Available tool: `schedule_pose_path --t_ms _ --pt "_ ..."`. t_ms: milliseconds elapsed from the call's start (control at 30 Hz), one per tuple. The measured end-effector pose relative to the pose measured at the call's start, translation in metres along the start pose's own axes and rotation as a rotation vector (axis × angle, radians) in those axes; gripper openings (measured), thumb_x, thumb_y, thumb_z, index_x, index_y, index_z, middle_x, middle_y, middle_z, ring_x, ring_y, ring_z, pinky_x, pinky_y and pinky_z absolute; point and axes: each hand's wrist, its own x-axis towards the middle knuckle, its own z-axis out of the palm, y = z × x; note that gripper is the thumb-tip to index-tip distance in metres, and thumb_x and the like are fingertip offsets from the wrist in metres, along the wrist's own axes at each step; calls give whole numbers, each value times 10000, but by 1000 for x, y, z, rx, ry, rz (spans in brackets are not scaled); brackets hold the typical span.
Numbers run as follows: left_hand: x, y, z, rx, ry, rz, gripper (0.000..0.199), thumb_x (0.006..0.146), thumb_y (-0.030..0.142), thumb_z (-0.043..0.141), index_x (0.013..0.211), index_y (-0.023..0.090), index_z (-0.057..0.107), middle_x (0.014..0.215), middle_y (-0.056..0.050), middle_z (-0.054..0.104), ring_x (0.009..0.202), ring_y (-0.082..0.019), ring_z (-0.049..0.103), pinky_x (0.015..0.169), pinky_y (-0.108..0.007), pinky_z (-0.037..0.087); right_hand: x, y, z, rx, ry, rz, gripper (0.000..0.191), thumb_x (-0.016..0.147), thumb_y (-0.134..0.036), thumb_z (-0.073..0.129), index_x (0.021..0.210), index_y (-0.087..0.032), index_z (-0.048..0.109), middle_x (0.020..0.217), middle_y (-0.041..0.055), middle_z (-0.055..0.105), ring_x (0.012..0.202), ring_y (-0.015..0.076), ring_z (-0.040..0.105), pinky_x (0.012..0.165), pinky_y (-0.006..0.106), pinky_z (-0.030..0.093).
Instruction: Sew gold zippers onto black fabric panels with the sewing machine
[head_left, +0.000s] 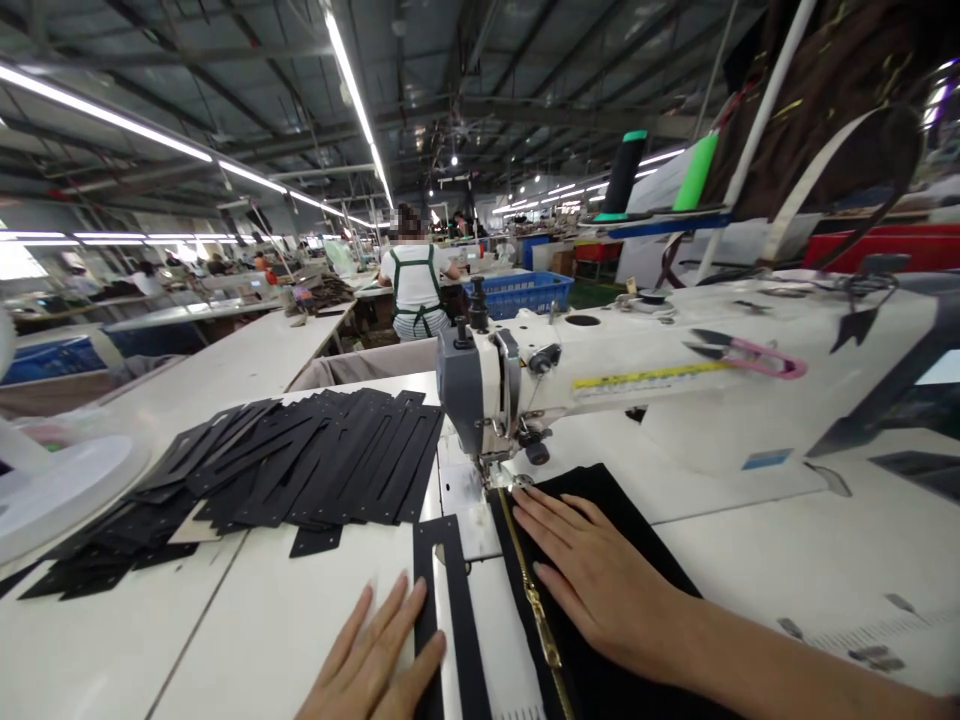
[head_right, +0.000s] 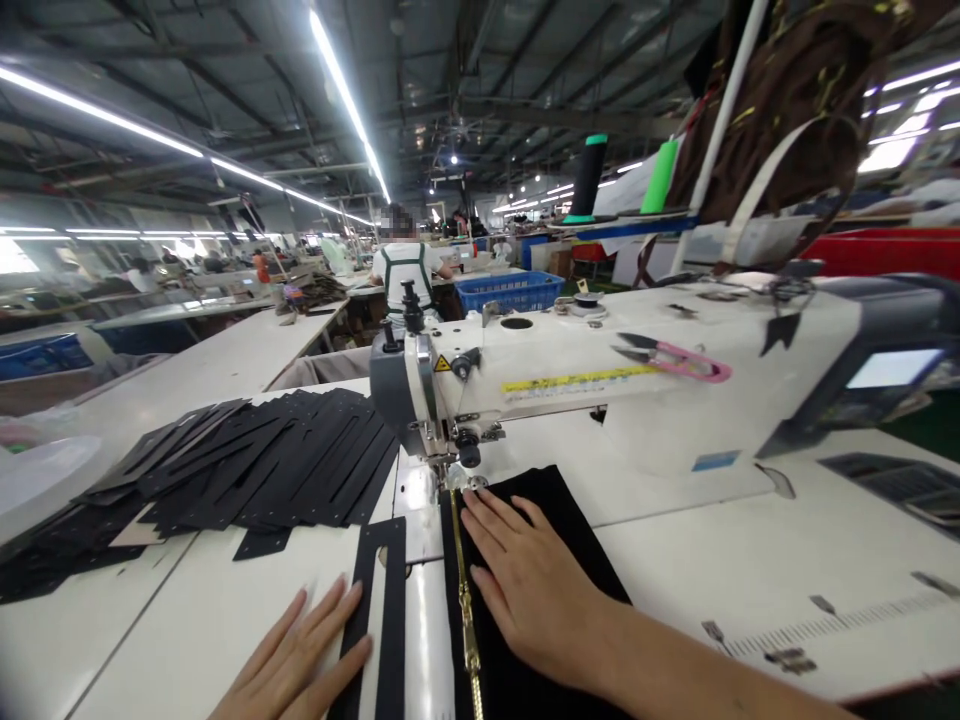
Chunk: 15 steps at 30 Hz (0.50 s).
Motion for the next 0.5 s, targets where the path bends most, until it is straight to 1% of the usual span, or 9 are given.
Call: schedule_pose_path --t_ms 67,133,200,267,300,367,433,500 --pt "13 -11 3 -84 -2 -16 414 868 313 416 1272 224 436 1164 -84 582 1093 -233 505 980 -377 377 2 -1 0 -9 -18 10 492 869 -243 390 1348 -146 340 1406 64 303 1285 236 293 1017 472 305" --pt "26 -19 -1 -183 -32 -119 374 862 193 381 1219 219 489 1043 -84 621 956 -207 567 861 -337 467 4 -1 0 -11 -29 21 491 872 -254 384 1349 -147 340 1412 59 289 1291 237 279 1020 480 298" --pt "38 -23 -9 -253 -52 -212 371 851 130 369 1168 236 529 982 -77 629 890 -194 587 777 -314 500 3 -2 1 -8 -28 15 500 877 -257 375 1361 -149 311 1417 58 273 1299 238 262 1036 505 262" --pt "46 -24 -17 -285 -16 -241 369 858 134 366 1173 240 525 1025 -80 629 924 -199 592 784 -313 504 1 -4 2 6 -14 0 520 879 -253 375 1378 -154 269 1421 63 259 1304 241 248 1047 529 224" --pt "50 -23 -20 -293 22 -244 376 862 140 363 1196 234 507 1072 -84 621 961 -202 588 808 -314 501 0 -5 2 18 -6 -9 529 877 -250 380 1383 -157 256 1421 66 255 1306 242 244 1050 531 218" --pt "60 -19 -20 -313 93 -222 402 866 141 364 1252 207 455 1167 -99 584 1044 -208 563 859 -317 488 -2 -8 3 42 9 -13 540 868 -242 393 1383 -156 257 1421 77 254 1308 243 237 1054 515 226" --pt "73 -13 -14 -326 111 -177 405 862 124 377 1257 183 447 1200 -110 566 1082 -209 546 888 -323 481 -3 -10 3 55 23 -7 545 851 -210 399 1378 -150 273 1417 88 266 1309 241 233 1060 498 225" --pt "87 -7 -2 -313 79 -139 371 856 97 372 1195 168 507 1157 -113 597 1056 -202 568 887 -324 489 -3 -11 2 65 42 0 552 835 -171 399 1375 -148 283 1410 93 287 1308 231 237 1069 482 215"
